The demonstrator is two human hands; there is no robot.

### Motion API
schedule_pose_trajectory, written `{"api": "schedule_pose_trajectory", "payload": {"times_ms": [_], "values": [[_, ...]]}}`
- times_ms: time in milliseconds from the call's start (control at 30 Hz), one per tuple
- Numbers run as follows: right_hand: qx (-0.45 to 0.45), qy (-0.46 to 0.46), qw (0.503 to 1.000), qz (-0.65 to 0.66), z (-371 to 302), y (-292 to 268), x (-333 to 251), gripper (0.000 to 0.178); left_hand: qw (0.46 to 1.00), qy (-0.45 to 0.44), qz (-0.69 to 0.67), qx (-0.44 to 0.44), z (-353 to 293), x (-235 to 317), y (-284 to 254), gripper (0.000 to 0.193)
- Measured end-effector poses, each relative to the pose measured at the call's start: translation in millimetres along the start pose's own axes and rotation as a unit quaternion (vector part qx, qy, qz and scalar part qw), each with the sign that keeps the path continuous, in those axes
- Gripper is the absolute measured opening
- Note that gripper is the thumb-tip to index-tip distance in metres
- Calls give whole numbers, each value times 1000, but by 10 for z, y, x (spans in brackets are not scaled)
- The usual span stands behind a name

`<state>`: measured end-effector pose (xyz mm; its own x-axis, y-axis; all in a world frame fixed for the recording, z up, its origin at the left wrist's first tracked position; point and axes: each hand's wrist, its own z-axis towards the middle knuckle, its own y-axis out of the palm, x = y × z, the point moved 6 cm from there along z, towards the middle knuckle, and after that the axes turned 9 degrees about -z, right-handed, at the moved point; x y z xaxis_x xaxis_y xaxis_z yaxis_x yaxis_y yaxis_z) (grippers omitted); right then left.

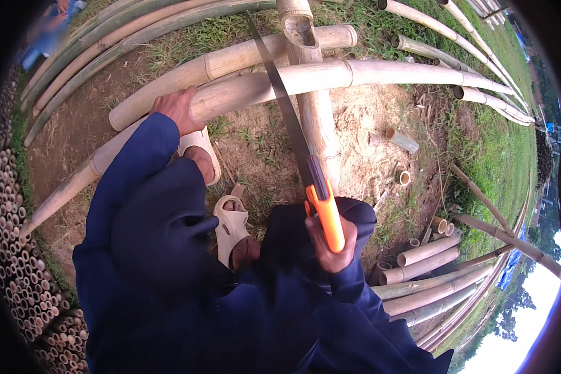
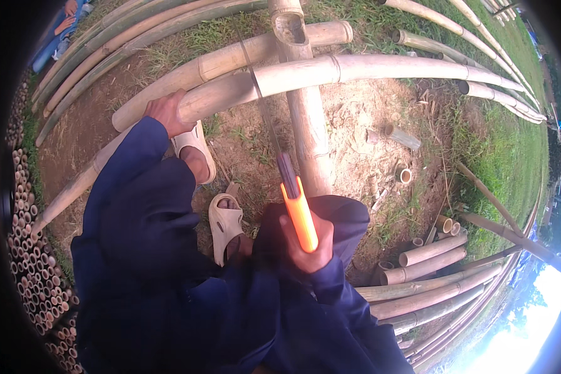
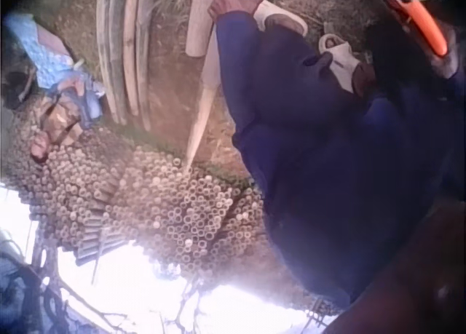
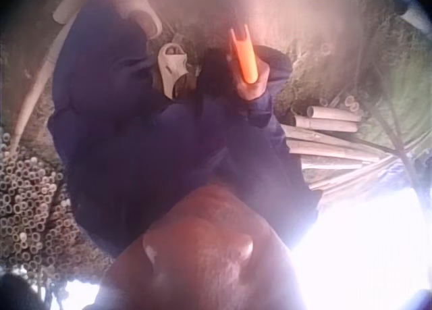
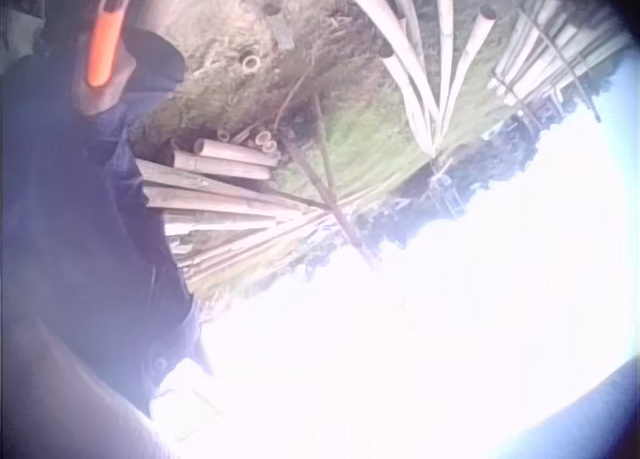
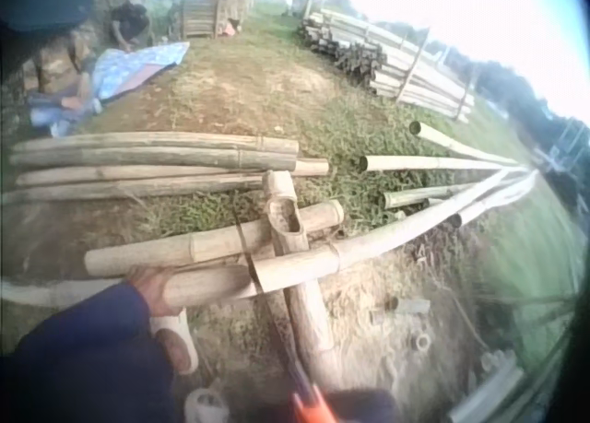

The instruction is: The person uses a hand saw to cut bamboo poles into shorter sections. They position each pole on a makeshift stand, saw through it, then move the cut piece aside and repeat the process with additional poles.

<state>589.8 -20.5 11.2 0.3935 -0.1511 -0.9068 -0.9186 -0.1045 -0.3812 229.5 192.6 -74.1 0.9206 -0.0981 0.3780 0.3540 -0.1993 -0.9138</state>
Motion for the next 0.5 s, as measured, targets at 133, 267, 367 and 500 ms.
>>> {"api": "schedule_pose_trajectory", "payload": {"times_ms": [133, 267, 367, 500], "values": [[29, 5, 1000, 5, -488, -268, -10, 36, 997, -39, 5, -63, 91, 177, 21, 69], [7, -4, 999, -37, 885, 58, -218, 13, 995, -44, 8, -85, 209, 245, -100, 72], [19, -40, 999, -19, 892, 253, -198, 12, 998, -29, 9, -55, 107, 122, -78, 74], [7, -12, 997, -82, -388, -250, -186, 35, 999, -27, 1, -46, 131, 101, -69, 74]]}}
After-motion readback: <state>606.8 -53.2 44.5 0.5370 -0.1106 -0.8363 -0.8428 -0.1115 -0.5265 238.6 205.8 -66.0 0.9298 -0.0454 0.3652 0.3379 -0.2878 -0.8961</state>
